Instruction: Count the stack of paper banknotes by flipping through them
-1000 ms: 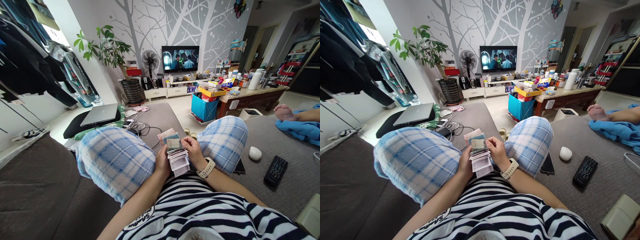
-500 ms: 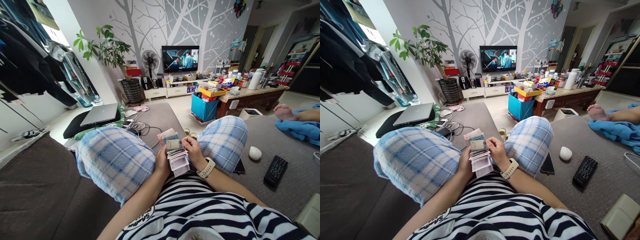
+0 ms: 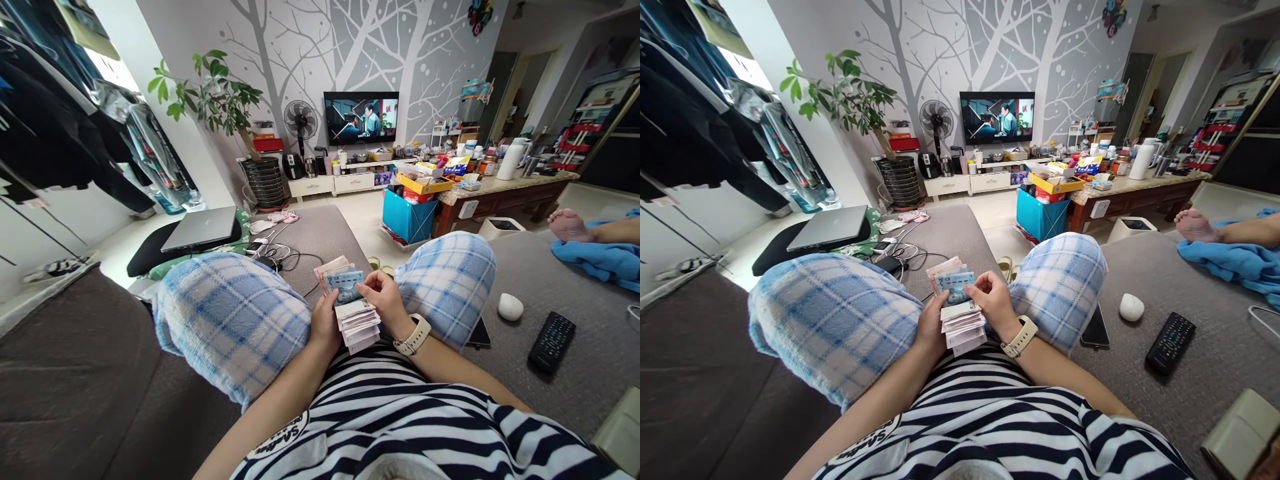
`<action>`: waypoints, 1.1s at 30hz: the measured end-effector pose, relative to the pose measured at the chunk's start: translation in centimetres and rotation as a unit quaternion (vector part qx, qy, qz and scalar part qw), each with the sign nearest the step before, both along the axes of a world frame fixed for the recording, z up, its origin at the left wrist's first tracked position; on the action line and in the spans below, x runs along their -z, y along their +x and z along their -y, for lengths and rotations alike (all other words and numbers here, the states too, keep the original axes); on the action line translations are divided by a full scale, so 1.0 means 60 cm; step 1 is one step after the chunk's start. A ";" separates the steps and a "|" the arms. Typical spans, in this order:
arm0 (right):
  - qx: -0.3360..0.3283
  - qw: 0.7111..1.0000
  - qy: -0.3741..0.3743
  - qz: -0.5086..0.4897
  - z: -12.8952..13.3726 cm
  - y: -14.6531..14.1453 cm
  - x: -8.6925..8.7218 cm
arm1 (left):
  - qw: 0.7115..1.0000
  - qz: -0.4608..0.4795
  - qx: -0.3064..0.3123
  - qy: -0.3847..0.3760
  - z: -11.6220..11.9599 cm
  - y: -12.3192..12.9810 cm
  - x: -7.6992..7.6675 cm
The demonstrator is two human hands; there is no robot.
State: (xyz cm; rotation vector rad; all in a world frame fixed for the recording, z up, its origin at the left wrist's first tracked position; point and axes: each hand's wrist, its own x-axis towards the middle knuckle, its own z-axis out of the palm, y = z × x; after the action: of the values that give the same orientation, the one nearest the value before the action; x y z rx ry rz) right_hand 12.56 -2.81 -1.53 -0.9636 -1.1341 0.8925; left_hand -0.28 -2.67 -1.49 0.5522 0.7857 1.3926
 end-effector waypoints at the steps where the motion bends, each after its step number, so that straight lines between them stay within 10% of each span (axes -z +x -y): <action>1: 0.004 1.000 0.000 -0.001 -0.002 0.000 0.003 | 1.000 -0.002 0.004 0.000 0.001 0.000 -0.002; 33: -0.009 1.000 0.016 0.005 0.002 0.004 0.001 | 0.999 -0.027 -0.032 -0.005 -0.001 0.003 -0.006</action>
State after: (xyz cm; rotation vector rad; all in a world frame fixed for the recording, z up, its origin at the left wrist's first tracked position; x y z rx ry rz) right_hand 12.78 -2.94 -1.57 -0.9333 -1.1642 0.8832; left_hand -0.10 -2.64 -1.15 0.5636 0.8606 1.4361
